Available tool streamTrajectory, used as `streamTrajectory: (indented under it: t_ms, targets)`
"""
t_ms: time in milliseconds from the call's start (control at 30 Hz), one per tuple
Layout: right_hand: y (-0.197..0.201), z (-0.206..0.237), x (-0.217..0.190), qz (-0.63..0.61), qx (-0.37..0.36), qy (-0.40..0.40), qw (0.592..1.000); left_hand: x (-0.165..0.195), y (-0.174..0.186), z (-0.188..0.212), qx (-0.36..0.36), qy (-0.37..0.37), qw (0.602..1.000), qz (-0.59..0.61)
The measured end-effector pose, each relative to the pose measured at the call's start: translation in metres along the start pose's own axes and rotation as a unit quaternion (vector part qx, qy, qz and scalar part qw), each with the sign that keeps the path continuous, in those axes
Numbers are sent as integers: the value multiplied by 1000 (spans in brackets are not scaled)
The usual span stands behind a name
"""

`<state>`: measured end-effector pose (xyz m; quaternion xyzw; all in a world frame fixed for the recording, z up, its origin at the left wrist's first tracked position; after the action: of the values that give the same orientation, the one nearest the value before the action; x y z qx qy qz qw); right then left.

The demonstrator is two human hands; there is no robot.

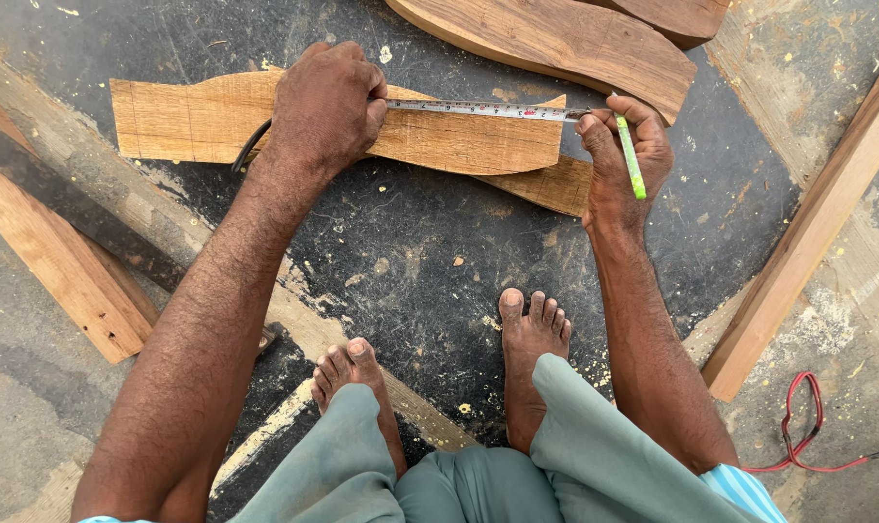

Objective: The person sits on the floor of a woodworking area and marks curved wooden furniture parts with a green pencil. They align an L-shaped try square against each piece to draw straight guide lines, use a tape measure to take measurements on the wood, and reposition pieces one at a time while marking.

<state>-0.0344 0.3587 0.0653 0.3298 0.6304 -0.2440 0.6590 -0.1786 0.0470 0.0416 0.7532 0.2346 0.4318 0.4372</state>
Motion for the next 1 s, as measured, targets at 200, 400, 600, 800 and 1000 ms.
streamTrajectory:
  t_ms: [200, 400, 600, 800, 1000]
  targets:
    - [0, 1, 1, 16, 4, -5, 1000, -3, -1, 2, 2, -4, 1000, -5]
    - [-1, 0, 0, 17, 5, -3, 1000, -2, -2, 0, -5, 2, 1000, -3]
    - [-1, -1, -2, 19, 14, -6, 1000, -3, -2, 0, 6, 8, 1000, 9]
    - [0, -1, 4, 16, 8, -4, 1000, -2, -1, -1, 0, 3, 1000, 3]
    - [9, 7, -6, 82, 119, 113, 983, 0, 1, -3, -15, 11, 1000, 2]
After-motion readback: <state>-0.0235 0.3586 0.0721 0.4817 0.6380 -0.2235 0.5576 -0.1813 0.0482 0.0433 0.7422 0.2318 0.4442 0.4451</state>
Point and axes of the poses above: each hand's wrist, its own z-axis away from the middle knuckle, its own y-axis out of the back of the hand, x = y × z, the point moved 3 cm from there along -z, towards the middle knuckle, and after that the axes turned 14 degrees about x, right-handed, at the moved point
